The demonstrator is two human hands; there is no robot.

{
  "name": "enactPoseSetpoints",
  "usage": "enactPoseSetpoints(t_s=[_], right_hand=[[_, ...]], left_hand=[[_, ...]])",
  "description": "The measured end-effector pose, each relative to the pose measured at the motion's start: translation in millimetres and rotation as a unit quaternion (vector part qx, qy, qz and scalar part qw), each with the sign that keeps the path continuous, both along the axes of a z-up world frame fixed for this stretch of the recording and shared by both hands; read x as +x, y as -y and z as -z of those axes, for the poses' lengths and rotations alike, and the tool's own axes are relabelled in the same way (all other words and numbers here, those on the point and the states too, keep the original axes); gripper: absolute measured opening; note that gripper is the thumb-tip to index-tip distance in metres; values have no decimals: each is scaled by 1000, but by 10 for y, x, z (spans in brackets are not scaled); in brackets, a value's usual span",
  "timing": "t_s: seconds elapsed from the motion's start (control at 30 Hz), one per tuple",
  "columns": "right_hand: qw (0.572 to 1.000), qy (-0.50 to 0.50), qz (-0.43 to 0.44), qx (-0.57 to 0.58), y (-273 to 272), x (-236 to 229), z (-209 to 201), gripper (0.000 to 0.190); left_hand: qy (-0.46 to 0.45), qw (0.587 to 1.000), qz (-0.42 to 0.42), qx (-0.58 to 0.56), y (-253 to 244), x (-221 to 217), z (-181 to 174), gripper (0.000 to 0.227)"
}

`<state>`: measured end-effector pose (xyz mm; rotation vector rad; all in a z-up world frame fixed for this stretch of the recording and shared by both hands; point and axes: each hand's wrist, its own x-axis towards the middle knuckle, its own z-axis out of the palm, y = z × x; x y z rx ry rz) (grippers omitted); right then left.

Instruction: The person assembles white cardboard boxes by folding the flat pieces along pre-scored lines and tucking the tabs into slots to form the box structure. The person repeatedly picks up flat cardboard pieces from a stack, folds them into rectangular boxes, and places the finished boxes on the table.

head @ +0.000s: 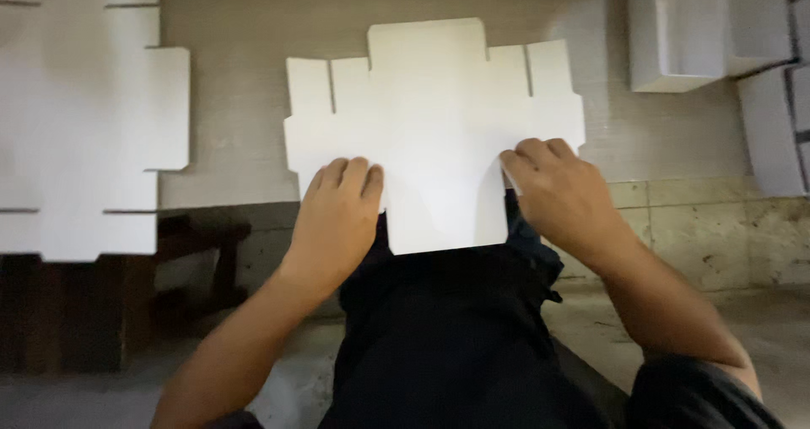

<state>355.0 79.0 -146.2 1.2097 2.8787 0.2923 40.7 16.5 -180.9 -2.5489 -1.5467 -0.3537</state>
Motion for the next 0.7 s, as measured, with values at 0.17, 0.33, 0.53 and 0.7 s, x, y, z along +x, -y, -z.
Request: enactPoseSetpoints(t_s=[0.17,0.33,0.53,0.7], right_hand=[[994,52,40,-93,-114,-179,-361,27],[912,71,208,-347,-667,-354,-714,34],[928,29,114,-353,-746,-54,-332,28],[980,-51,-29,-189,-104,148,-378,66]], left_hand=[[3,996,11,-85,-173,-56,-145,21],[65,952,-41,-295,-677,-187,-480,29],[48,942,-48,-328,-566,-197,-436,28],[-23,993,-30,-109,87,-108,-427,57]])
